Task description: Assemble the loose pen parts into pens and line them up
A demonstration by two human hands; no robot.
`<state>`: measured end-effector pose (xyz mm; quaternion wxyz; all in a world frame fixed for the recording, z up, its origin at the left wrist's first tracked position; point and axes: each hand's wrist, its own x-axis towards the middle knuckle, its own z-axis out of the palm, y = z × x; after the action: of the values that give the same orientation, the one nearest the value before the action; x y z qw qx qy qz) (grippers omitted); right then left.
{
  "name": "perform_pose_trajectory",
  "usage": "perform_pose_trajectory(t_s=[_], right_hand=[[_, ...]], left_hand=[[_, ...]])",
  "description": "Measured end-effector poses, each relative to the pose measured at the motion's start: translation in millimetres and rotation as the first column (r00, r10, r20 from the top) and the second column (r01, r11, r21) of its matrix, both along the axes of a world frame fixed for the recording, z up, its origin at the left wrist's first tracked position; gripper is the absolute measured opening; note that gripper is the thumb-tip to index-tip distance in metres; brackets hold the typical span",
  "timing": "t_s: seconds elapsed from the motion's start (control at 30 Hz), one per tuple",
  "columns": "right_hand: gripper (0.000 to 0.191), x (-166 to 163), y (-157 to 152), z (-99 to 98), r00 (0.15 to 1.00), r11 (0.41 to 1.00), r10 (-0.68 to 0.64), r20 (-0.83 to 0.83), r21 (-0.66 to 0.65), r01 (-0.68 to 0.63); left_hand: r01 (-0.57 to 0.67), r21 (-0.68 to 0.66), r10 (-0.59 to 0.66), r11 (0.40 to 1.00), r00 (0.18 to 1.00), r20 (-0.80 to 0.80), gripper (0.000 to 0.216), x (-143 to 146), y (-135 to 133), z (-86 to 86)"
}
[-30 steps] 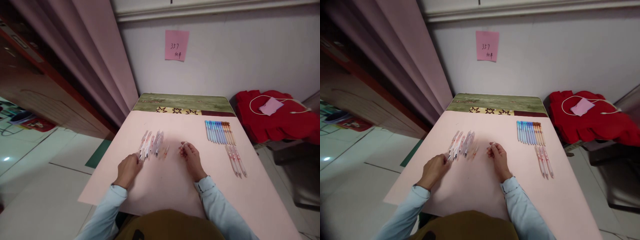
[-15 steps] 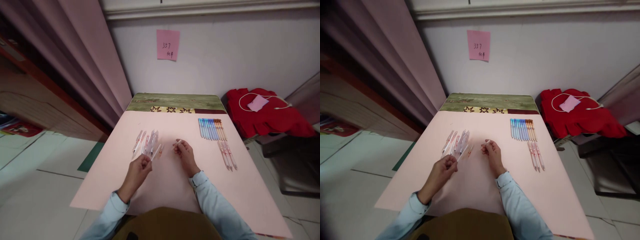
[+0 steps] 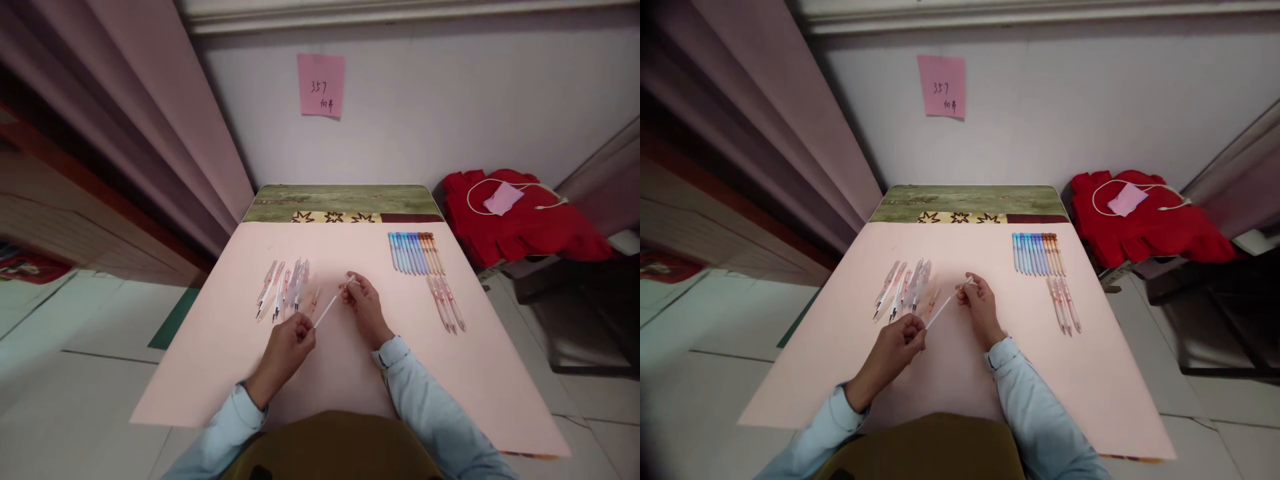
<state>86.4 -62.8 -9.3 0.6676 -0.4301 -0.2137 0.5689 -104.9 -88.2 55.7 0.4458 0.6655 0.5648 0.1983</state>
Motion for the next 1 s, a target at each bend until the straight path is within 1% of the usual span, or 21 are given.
perform_pose_trajectory(t_s=[0.17, 0.3, 0.4, 0.47, 0.6, 0.67, 0.73, 0.87, 1.0], right_hand=[[0.043, 0.8, 0.1, -2.5, 1.0, 1.0, 0.012, 0.013, 0.01, -0.013], [0.043, 1.6, 0.2, -4.4, 0.998, 0.999, 0.043, 0.035, 0.027, -0.044], [0.045, 1.3, -0.2, -4.6, 0.995, 0.995, 0.085, 0.054, 0.055, -0.088], [0.043, 0.6, -0.6, -4.1, 0.994, 0.993, 0.105, 0.03, 0.056, -0.107], [0.03, -0.1, -1.7, -1.9, 0.986, 0.987, 0.159, -0.046, 0.038, -0.158], [0.027, 0.3, -2.2, -0.2, 0.98, 0.982, 0.187, -0.062, 0.046, -0.185], [0.025, 0.9, -2.7, 1.4, 0.974, 0.975, 0.218, -0.058, 0.055, -0.215], [0.022, 2.1, -4.8, 3.4, 0.952, 0.951, 0.305, -0.029, 0.063, -0.303], [0.024, 1.9, -7.6, 4.1, 0.903, 0.901, 0.43, 0.001, 0.069, -0.429]], left_hand=[[0.016, 0.018, -0.016, 1.0, 1.0, -0.006, 0.013, 0.9, 1.9, -4.1], [0.003, -0.017, -0.003, 1.0, 1.0, 0.021, 0.013, 3.1, 4.7, -4.3], [-0.015, -0.114, 0.028, 0.993, 0.994, 0.11, 0.014, 7.6, 7.4, -5.2], [-0.021, -0.205, 0.065, 0.979, 0.976, 0.208, 0.017, 12.0, 9.1, -6.1], [-0.018, -0.388, 0.187, 0.921, 0.896, 0.403, 0.027, 21.6, 9.9, -4.5], [0.0, -0.46, 0.235, 0.888, 0.86, 0.453, 0.029, 25.7, 8.9, -2.3], [0.004, -0.502, 0.275, 0.865, 0.833, 0.48, 0.031, 28.8, 7.4, -0.6], [-0.013, -0.52, 0.32, 0.854, 0.802, 0.505, 0.032, 32.9, 5.2, -1.4], [-0.005, -0.5, 0.305, 0.866, 0.797, 0.522, 0.03, 34.4, 4.5, -5.3]])
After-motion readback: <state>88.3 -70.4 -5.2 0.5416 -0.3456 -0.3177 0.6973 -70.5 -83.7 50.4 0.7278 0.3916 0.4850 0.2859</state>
